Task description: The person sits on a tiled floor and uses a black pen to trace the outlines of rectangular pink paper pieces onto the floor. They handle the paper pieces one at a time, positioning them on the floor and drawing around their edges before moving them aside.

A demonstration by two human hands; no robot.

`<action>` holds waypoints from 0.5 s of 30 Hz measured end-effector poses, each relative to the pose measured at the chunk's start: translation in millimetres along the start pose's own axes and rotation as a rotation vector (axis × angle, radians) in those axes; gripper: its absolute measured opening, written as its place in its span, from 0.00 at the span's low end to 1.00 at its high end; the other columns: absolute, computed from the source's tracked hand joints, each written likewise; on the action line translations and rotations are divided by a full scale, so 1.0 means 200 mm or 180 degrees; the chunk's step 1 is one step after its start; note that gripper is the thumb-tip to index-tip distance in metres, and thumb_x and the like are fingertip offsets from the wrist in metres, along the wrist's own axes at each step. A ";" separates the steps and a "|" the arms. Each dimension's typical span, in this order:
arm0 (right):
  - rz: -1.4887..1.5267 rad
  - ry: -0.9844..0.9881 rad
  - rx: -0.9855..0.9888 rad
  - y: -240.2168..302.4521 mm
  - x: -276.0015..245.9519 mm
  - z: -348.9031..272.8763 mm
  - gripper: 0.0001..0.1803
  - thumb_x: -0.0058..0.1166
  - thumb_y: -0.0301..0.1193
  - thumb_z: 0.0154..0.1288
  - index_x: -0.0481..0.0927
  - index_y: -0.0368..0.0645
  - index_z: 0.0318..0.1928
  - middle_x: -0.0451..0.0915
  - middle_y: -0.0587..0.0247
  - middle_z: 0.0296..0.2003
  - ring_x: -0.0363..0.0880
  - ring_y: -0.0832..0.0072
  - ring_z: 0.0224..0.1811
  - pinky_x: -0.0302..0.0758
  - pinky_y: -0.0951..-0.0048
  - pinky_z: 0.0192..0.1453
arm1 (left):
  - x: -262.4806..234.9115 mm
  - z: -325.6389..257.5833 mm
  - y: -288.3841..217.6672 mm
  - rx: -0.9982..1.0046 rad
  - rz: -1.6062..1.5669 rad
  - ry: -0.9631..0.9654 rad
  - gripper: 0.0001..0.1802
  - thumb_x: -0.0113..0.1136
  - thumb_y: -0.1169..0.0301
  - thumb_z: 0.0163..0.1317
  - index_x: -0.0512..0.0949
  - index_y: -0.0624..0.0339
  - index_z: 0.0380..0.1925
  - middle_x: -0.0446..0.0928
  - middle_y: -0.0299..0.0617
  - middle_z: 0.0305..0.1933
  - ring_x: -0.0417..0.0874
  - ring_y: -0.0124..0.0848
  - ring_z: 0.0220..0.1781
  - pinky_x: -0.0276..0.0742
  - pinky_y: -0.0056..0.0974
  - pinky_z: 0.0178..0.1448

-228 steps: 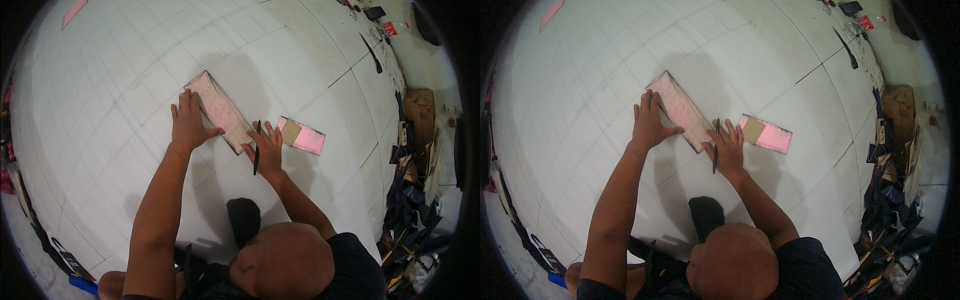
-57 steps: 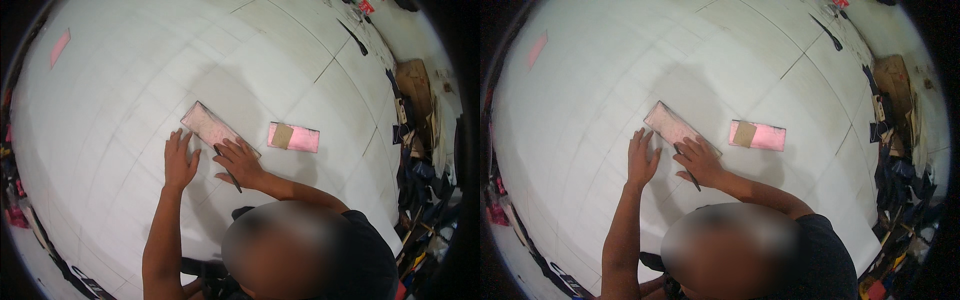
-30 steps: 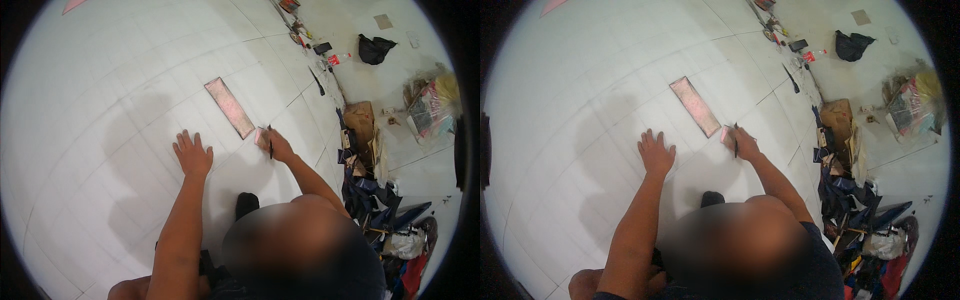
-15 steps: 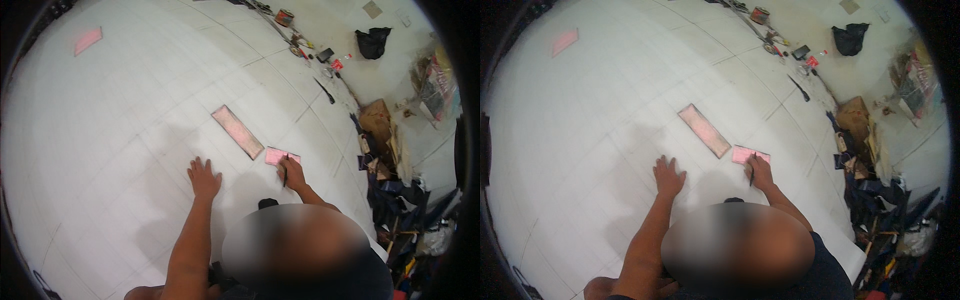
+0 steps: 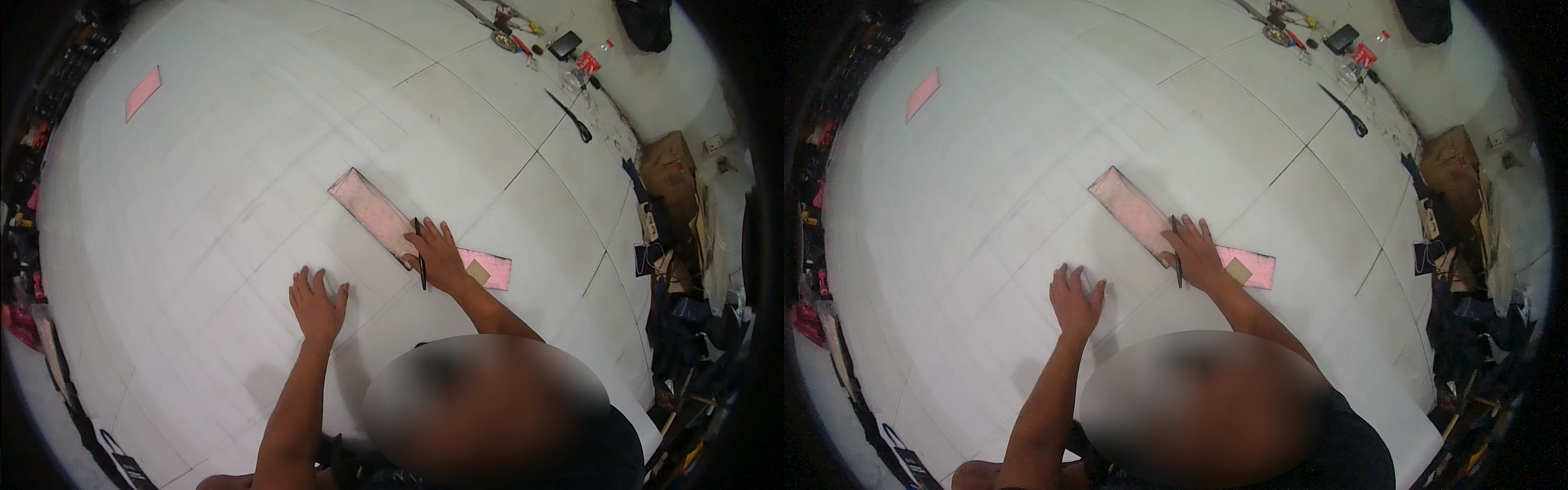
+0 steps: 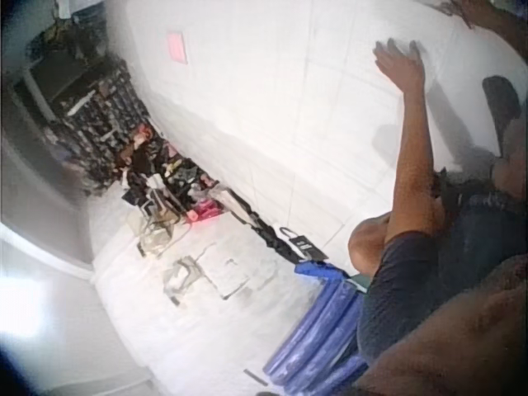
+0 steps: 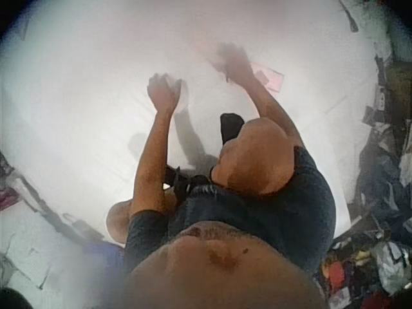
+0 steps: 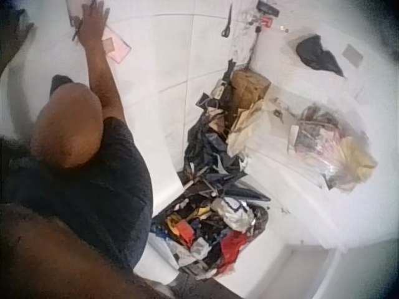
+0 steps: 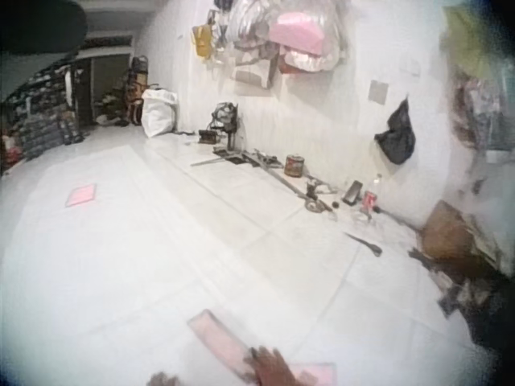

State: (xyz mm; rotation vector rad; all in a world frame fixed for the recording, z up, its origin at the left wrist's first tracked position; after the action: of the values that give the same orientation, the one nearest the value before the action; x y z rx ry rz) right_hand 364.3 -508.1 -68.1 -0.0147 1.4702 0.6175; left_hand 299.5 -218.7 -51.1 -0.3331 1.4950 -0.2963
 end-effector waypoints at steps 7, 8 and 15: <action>0.0227 -0.0035 0.0452 0.01 -0.01 -0.04 0.25 0.62 0.44 0.72 0.77 0.48 0.65 0.70 0.49 0.73 0.59 0.45 0.80 0.47 0.36 0.83 | 0.10 0.50 -0.25 0.0428 -0.0148 0.0454 0.46 0.68 0.46 0.66 0.64 0.60 0.76 0.55 0.64 0.82 0.55 0.63 0.83 0.54 0.64 0.82; 0.0267 -0.0010 0.0483 0.02 -0.02 -0.05 0.26 0.62 0.44 0.72 0.77 0.48 0.65 0.70 0.49 0.73 0.59 0.44 0.80 0.47 0.35 0.83 | 0.10 0.56 -0.28 0.0433 -0.0077 0.0532 0.47 0.68 0.45 0.66 0.63 0.60 0.76 0.54 0.64 0.82 0.54 0.63 0.83 0.53 0.63 0.82; 0.0343 -0.0105 0.0491 0.05 -0.08 -0.12 0.25 0.64 0.44 0.70 0.79 0.48 0.63 0.72 0.49 0.72 0.58 0.42 0.80 0.46 0.33 0.82 | 0.08 0.66 -0.35 0.0371 -0.0018 0.0839 0.51 0.72 0.44 0.62 0.63 0.61 0.76 0.53 0.66 0.82 0.51 0.63 0.84 0.53 0.63 0.83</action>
State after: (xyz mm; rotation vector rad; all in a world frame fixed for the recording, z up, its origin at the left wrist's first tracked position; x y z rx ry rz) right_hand 338.7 -514.5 -53.0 0.1950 1.4903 0.5868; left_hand 434.0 -285.3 -32.0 -0.2105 1.7273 -0.4433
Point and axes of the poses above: each hand's wrist, its own z-axis towards the middle knuckle, its own x-axis out of the palm, y = z × x, the point moved 1 cm from there along z, towards the middle knuckle
